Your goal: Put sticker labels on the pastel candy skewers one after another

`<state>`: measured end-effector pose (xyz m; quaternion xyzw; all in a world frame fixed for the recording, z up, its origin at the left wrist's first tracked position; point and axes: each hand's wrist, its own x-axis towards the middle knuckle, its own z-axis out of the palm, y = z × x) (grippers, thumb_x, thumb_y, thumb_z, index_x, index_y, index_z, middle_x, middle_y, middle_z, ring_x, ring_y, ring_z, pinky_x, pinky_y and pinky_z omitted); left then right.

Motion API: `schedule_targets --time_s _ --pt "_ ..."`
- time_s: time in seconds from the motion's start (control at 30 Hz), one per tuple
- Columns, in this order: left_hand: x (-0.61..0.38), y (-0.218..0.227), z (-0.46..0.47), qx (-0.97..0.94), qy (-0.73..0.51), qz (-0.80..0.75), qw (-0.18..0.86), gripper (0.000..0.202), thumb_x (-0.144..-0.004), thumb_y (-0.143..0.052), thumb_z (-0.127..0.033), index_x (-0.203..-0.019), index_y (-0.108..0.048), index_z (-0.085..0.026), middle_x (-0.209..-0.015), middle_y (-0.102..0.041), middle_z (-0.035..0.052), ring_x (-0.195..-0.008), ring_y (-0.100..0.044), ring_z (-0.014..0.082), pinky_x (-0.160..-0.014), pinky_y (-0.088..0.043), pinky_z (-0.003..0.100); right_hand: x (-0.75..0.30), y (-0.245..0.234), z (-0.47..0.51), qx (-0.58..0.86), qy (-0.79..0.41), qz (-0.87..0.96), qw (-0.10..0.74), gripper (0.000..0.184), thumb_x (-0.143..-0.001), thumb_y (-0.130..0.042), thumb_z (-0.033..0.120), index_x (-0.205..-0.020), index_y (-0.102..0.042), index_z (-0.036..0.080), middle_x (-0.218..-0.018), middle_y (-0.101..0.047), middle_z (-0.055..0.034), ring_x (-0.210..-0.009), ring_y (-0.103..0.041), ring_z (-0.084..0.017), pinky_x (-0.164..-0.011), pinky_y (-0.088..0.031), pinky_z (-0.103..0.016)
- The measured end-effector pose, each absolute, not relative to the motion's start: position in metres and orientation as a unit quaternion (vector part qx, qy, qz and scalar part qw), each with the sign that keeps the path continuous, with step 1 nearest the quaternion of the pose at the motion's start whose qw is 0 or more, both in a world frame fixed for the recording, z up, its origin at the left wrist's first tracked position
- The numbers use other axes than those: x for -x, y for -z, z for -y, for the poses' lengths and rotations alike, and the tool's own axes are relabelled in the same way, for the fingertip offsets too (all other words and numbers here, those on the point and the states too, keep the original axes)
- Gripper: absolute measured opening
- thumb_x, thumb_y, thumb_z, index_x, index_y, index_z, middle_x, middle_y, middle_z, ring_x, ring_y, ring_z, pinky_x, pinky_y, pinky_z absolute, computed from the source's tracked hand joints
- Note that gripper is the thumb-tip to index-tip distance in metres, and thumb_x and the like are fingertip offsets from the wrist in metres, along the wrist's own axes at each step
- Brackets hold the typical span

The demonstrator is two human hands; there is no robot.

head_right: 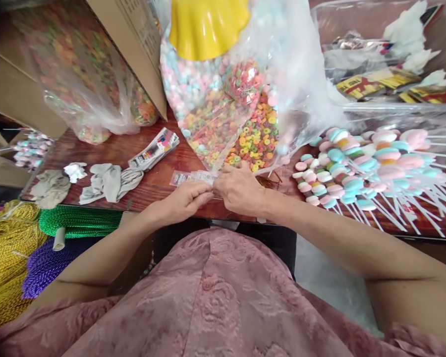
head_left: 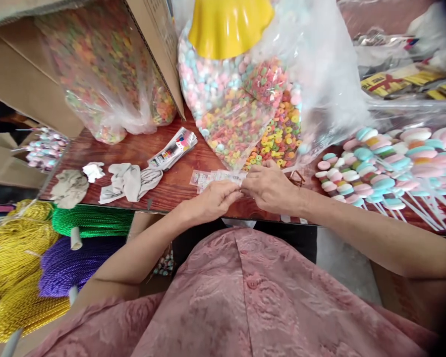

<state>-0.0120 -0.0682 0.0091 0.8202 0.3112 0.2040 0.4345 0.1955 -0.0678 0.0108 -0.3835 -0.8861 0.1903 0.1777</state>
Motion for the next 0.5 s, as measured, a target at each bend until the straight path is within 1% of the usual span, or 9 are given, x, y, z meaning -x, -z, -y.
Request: schedule_targets --time_s 0.07,0.1,0.17,0.23,0.3,0.37,0.43,0.47,0.5 --pt "0.012 -0.001 0.070 -0.889 -0.210 -0.309 0.266 0.026 -0.095 -0.044 -0.026 -0.076 -0.059 -0.017 -0.078 -0.058 0.0068 -0.074 -0.053 0.0175 -0.072 -0.043 0.031 -0.194 -0.004 0.061 0.412 -0.278 0.854 0.154 0.022 -0.084 -0.053 0.016 -0.063 -0.061 0.018 -0.064 -0.061 -0.0020 -0.065 -0.050 -0.014 -0.061 -0.034 -0.030" --pt "0.011 0.003 0.070 -0.908 -0.203 -0.305 0.203 0.025 -0.095 -0.042 -0.023 -0.078 -0.060 -0.017 -0.079 -0.059 0.0080 -0.074 -0.053 0.0182 -0.072 -0.043 0.031 -0.194 -0.001 0.057 0.423 -0.317 0.837 0.143 0.023 -0.084 -0.053 0.017 -0.062 -0.062 0.018 -0.062 -0.060 -0.0005 -0.060 -0.048 -0.013 -0.058 -0.033 -0.028" --pt "0.008 0.009 0.071 -0.929 -0.187 -0.298 0.115 0.026 -0.096 -0.040 -0.019 -0.078 -0.059 -0.016 -0.077 -0.058 0.0079 -0.072 -0.052 0.0181 -0.069 -0.041 0.031 -0.193 0.002 0.051 0.443 -0.354 0.814 0.126 0.024 -0.083 -0.054 0.018 -0.060 -0.062 0.018 -0.055 -0.056 0.0022 -0.053 -0.045 -0.010 -0.053 -0.030 -0.026" --pt "0.005 0.013 0.071 -0.934 -0.181 -0.300 0.073 0.026 -0.094 -0.039 -0.016 -0.076 -0.059 -0.016 -0.073 -0.056 0.0068 -0.068 -0.050 0.0174 -0.065 -0.039 0.030 -0.193 0.001 0.048 0.463 -0.336 0.812 0.114 0.024 -0.082 -0.056 0.018 -0.060 -0.063 0.018 -0.054 -0.055 0.0023 -0.052 -0.045 -0.010 -0.053 -0.030 -0.026" --pt "0.002 0.013 0.070 -0.929 -0.185 -0.310 0.078 0.025 -0.092 -0.041 -0.015 -0.073 -0.058 -0.016 -0.070 -0.055 0.0060 -0.065 -0.049 0.0166 -0.062 -0.037 0.029 -0.197 -0.003 0.051 0.467 -0.290 0.827 0.121 0.021 -0.083 -0.056 0.018 -0.066 -0.068 0.018 -0.061 -0.060 -0.0008 -0.059 -0.050 -0.013 -0.058 -0.036 -0.028" --pt "0.002 0.010 0.067 -0.914 -0.207 -0.324 0.129 0.025 -0.089 -0.043 -0.016 -0.070 -0.058 -0.017 -0.069 -0.055 0.0054 -0.064 -0.048 0.0157 -0.061 -0.036 0.029 -0.206 -0.007 0.059 0.439 -0.212 0.858 0.165 0.019 -0.086 -0.054 0.018 -0.084 -0.073 0.017 -0.078 -0.069 -0.0062 -0.076 -0.056 -0.019 -0.072 -0.042 -0.033" --pt "0.006 0.006 0.065 -0.877 -0.249 -0.344 0.224 0.026 -0.088 -0.046 -0.019 -0.066 -0.059 -0.017 -0.066 -0.055 0.0038 -0.062 -0.047 0.0140 -0.061 -0.037 0.028 -0.221 -0.007 0.073 0.389 -0.114 0.887 0.223 0.025 -0.090 -0.051 0.019 -0.101 -0.073 0.019 -0.097 -0.071 -0.0097 -0.092 -0.056 -0.024 -0.085 -0.043 -0.040" --pt "0.008 0.004 0.064 -0.845 -0.273 -0.358 0.288 0.026 -0.088 -0.049 -0.020 -0.064 -0.060 -0.017 -0.063 -0.055 0.0028 -0.061 -0.047 0.0129 -0.061 -0.037 0.027 -0.229 -0.006 0.081 0.368 -0.075 0.895 0.241 0.027 -0.090 -0.050 0.019 -0.105 -0.072 0.021 -0.104 -0.071 -0.0094 -0.097 -0.055 -0.025 -0.088 -0.042 -0.042" --pt "0.011 0.002 0.063 -0.802 -0.295 -0.373 0.361 0.025 -0.086 -0.053 -0.022 -0.063 -0.061 -0.017 -0.061 -0.055 0.0018 -0.059 -0.047 0.0118 -0.059 -0.038 0.026 -0.237 -0.003 0.089 0.355 -0.054 0.901 0.243 0.026 -0.091 -0.050 0.019 -0.103 -0.073 0.024 -0.108 -0.070 -0.0084 -0.099 -0.054 -0.025 -0.088 -0.042 -0.043"
